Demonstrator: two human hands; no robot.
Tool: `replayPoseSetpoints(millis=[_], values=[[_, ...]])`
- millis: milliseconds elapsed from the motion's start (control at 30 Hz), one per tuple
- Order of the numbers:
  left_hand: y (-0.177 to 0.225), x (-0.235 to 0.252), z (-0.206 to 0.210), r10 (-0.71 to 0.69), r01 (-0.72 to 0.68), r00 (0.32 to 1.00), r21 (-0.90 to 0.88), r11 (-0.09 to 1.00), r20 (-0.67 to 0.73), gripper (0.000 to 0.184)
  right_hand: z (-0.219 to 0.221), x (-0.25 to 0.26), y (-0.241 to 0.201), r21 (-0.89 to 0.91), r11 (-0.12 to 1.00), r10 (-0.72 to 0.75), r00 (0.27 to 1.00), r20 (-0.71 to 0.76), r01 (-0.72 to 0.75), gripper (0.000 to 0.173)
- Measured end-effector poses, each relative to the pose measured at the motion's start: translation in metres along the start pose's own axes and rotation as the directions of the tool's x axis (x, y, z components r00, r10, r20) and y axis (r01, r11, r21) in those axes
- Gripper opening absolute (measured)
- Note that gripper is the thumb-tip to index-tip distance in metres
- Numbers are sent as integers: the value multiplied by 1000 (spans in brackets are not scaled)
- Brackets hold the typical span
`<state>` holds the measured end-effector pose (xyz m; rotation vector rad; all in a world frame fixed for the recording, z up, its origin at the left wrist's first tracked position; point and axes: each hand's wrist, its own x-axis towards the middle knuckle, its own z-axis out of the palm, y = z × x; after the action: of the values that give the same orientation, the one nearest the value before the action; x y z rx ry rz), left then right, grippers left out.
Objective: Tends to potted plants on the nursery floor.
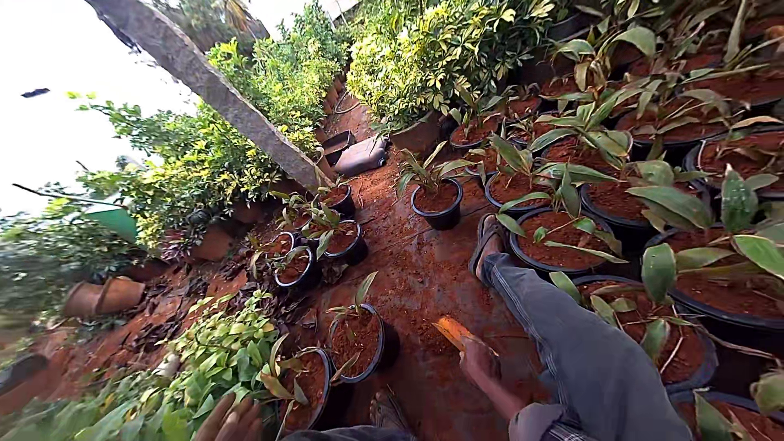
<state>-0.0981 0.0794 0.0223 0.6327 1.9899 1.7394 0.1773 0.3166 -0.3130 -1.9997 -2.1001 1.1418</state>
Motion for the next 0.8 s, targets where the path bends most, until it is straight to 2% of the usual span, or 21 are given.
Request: replayPoseSetpoints(millis=[67,100,200,267,367,433,500,567,700,800], values=[[32,5,39,46,-47,998,20,999,37,44,-9,-1,1,56,997,55,998,44,-57,43],[38,6,60,72,-75,995,47,996,67,47,-8,1,3,89,992,89,996,21,-91,43],[17,8,128,132,-147,978,83,986,162,57,-22,-5,-3,187,968,166,986,32,-169,39],[-12,5,165,24,-59,967,135,989,253,57,-27,-9,-10,228,953,191,980,49,-197,36],[-71,-3,200,-275,104,888,422,901,368,54,-20,-7,-10,217,956,192,980,48,-198,34],[-112,-7,207,-459,105,771,622,776,442,51,-21,-6,-8,213,957,192,980,45,-197,34],[-146,-7,204,-555,-16,674,761,648,488,52,-25,-10,-10,233,952,196,980,41,-200,34],[-162,-3,197,-607,-137,619,830,541,498,53,-27,-12,-13,252,950,181,983,30,-183,33],[-178,4,183,-633,-192,630,880,434,449,47,-24,-12,-17,229,961,149,988,42,-155,30],[-185,8,182,-632,-151,641,878,454,437,47,-22,-18,-23,206,972,103,993,64,-115,31]])
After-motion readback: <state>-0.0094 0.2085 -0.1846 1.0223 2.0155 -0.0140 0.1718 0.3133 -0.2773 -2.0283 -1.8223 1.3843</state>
